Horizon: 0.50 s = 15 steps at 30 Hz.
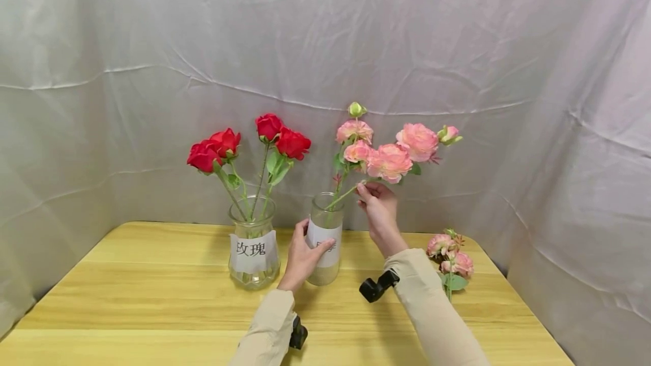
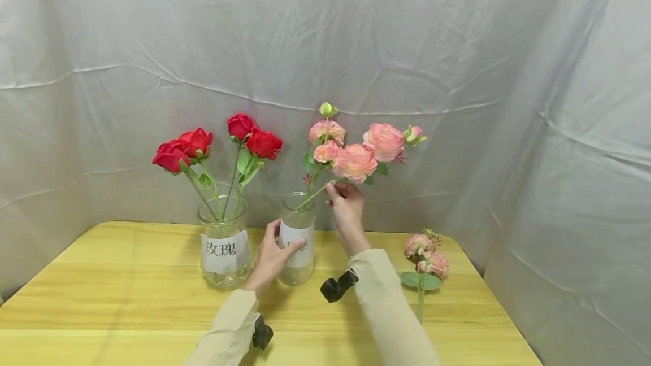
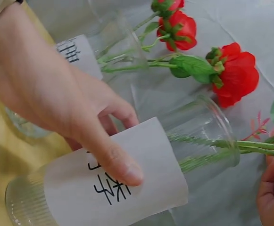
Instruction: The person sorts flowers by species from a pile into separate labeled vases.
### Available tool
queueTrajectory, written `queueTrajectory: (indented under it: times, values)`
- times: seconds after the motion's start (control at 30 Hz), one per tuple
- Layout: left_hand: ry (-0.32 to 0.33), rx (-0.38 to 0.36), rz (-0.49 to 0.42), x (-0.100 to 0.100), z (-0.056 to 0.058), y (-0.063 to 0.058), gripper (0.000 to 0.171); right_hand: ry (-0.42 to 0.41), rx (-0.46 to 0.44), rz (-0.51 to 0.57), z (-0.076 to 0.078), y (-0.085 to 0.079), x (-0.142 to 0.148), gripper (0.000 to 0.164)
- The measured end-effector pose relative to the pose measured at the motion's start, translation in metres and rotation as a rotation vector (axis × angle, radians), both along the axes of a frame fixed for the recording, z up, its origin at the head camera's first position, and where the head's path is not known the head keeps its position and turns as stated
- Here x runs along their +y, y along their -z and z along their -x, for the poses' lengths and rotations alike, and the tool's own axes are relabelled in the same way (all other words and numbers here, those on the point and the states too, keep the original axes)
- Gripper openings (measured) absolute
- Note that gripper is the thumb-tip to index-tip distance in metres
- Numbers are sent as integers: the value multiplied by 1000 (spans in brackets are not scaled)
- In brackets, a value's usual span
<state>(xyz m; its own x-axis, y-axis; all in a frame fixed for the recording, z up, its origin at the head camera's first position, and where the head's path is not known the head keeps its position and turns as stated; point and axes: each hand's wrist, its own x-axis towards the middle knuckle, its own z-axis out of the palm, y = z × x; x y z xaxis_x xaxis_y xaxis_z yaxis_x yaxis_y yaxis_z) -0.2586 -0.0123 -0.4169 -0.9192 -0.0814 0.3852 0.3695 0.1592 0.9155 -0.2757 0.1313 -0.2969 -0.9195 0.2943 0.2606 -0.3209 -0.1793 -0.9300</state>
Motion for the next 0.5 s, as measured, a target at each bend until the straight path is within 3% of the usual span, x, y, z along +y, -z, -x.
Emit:
queueTrajectory:
  times: [0.27,0.5]
  values:
    - [2,-10,-3,0,1,0,70,69,115,-252,-3,0,-10,4]
    - [-6,1,2,0,1,1,70,66,200,-449,1,-1,-17,7]
